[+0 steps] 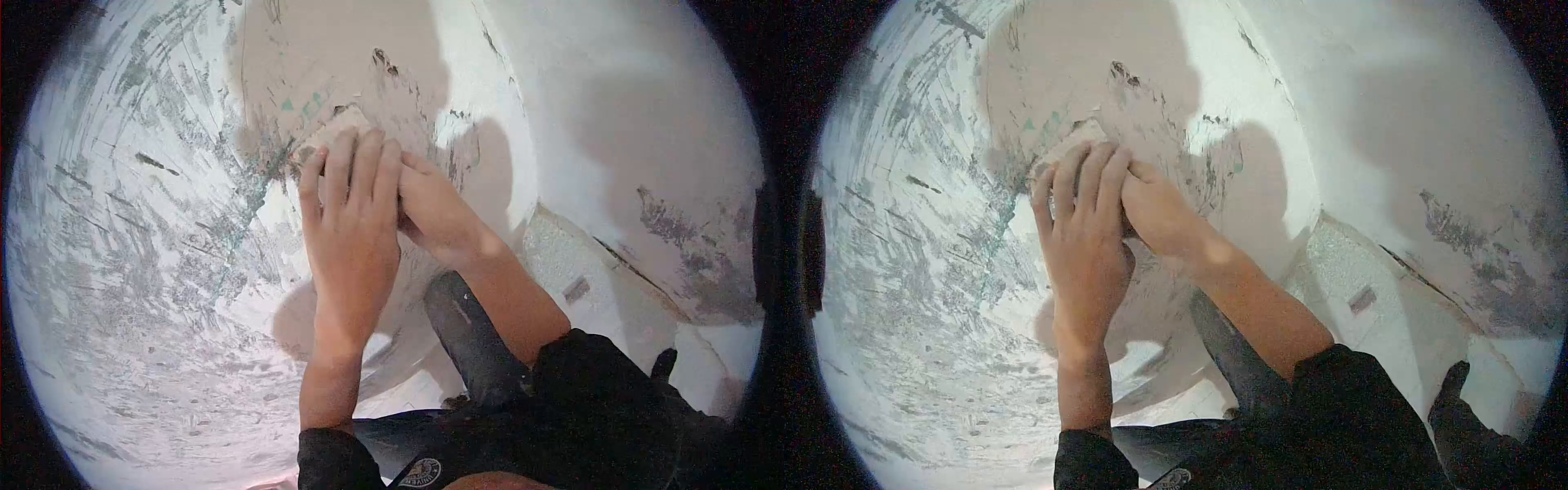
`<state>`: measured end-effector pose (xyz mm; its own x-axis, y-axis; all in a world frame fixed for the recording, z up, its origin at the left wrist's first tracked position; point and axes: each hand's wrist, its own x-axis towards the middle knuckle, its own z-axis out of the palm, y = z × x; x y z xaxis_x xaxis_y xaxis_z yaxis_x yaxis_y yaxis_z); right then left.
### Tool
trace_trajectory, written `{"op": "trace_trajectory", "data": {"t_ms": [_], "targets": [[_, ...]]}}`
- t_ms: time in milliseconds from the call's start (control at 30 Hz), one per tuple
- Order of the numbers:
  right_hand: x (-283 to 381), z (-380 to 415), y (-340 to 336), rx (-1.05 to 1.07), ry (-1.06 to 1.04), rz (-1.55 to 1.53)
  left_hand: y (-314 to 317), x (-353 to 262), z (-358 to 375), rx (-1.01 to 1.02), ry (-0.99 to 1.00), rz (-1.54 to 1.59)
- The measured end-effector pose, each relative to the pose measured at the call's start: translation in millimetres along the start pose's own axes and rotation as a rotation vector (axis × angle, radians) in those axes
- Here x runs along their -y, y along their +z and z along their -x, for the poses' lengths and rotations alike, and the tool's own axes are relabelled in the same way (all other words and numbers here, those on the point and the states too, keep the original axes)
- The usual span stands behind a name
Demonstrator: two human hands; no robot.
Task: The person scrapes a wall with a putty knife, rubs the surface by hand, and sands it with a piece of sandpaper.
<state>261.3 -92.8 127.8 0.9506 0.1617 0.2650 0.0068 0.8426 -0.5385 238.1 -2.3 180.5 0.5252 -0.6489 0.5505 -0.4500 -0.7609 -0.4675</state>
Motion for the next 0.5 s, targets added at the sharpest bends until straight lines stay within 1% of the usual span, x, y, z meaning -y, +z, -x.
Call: {"op": "trace_trajectory", "data": {"t_ms": [33,67,133,167,267,333,433,500], "targets": [[0.5,0.4,-0.3,-0.002,0.014,-0.003,2.5,-0.6,1.7,0.011,-0.016,0.006],[0.1,3.2,0.4,-0.015,0.022,-0.006,7.4,5.7,-2.4,-0.03,0.011,0.022],[0.3,7.7,4.8,-0.068,-0.034,0.054,0.9,-2.8,0.7,0.023,0.004,0.022],[1.1,4.4,3.9,-0.062,-0.04,0.057,-2.3,-5.2,-1.3,0.042,-0.008,0.005],[0.5,-2.0,2.2,-0.015,-0.045,0.01,3.5,1.2,-5.1,0.012,-0.011,-0.017],[3.9,4.0,5.2,-0.069,-0.002,-0.001,3.5,-0.4,-2.3,0.022,0.003,-0.01],[-0.3,-6.6,1.0,-0.039,-0.046,0.019,2.6,-2.2,-5.7,0.02,-0.028,0.015],[-5.2,-9.4,-4.0,-0.028,-0.056,0.024,4.5,4.3,-9.8,0.022,0.004,-0.007]]}}
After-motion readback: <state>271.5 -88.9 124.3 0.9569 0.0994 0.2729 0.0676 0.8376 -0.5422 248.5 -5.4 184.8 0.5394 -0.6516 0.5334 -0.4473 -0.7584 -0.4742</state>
